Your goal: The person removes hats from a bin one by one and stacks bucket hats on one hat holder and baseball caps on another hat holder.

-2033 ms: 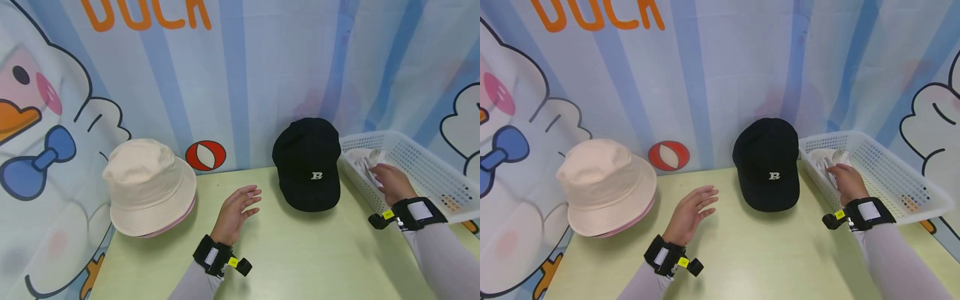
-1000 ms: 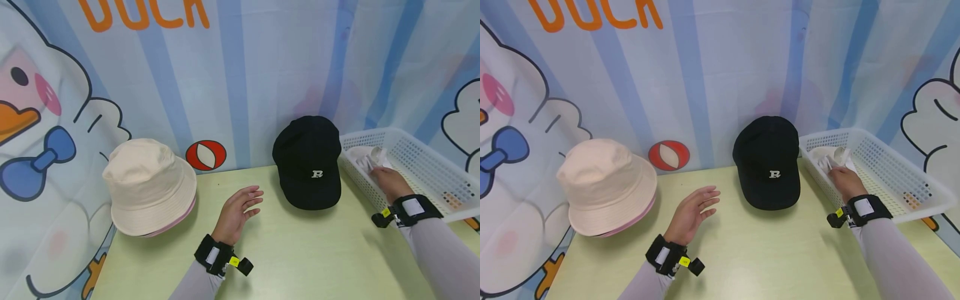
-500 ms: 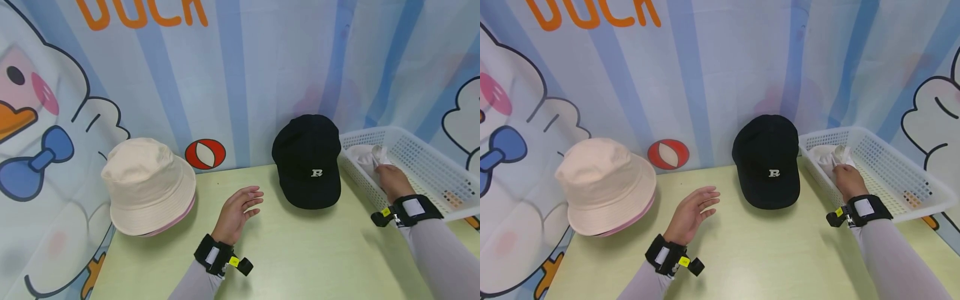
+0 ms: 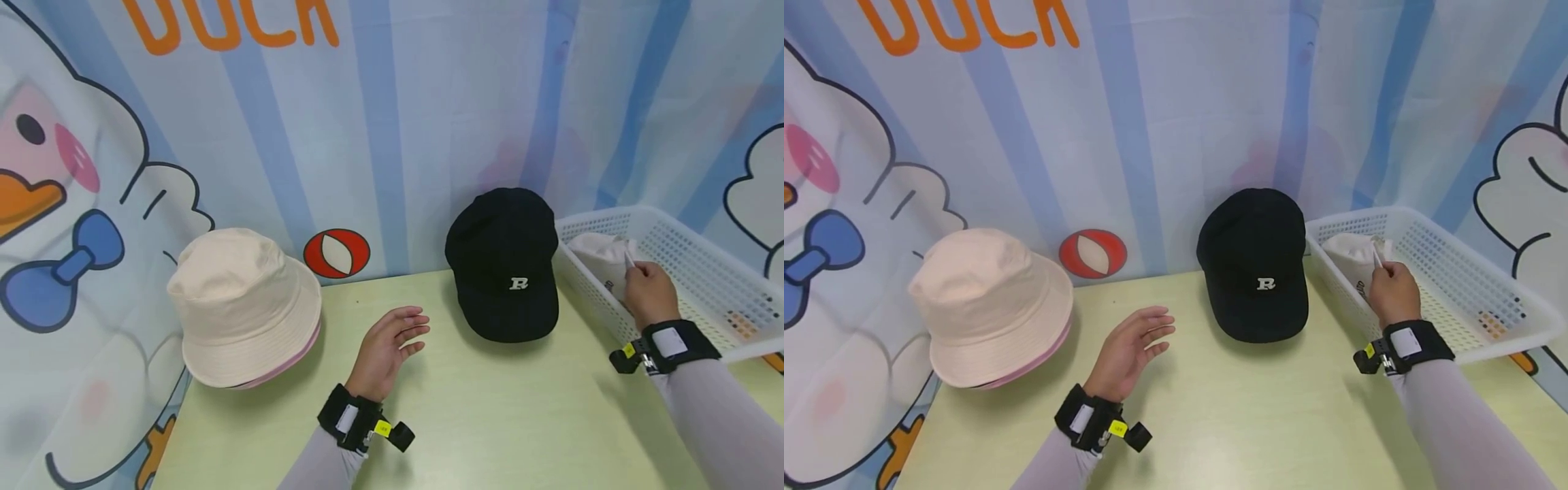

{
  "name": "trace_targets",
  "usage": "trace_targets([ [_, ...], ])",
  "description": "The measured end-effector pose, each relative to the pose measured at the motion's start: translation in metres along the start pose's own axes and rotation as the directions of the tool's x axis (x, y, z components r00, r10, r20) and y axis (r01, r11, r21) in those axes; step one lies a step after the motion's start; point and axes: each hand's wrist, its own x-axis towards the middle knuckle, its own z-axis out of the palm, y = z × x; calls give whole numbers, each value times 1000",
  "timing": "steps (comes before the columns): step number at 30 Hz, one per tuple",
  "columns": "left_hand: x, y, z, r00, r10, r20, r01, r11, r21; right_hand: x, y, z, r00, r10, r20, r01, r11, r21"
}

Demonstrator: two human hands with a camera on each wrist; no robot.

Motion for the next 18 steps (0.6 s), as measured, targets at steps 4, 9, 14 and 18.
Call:
trace_targets([
  [4, 1, -1, -1, 1000, 2, -1, -2, 1000, -8, -1, -1, 1, 999, -6, -37, 7, 1000, 20],
  [9, 2, -1, 0, 1000, 1, -4, -1, 1000, -4, -2, -1, 0, 999, 10, -54, -7, 999, 52],
  [14, 2, -2, 0, 1000, -5, -10, 5, 1000, -1, -2, -2, -1, 998, 6, -67, -1, 997, 78],
  [18, 2, -2, 0, 1000, -12, -16, 12, 1000, -5, -4, -5, -2, 997, -6, -79, 13, 996, 88],
])
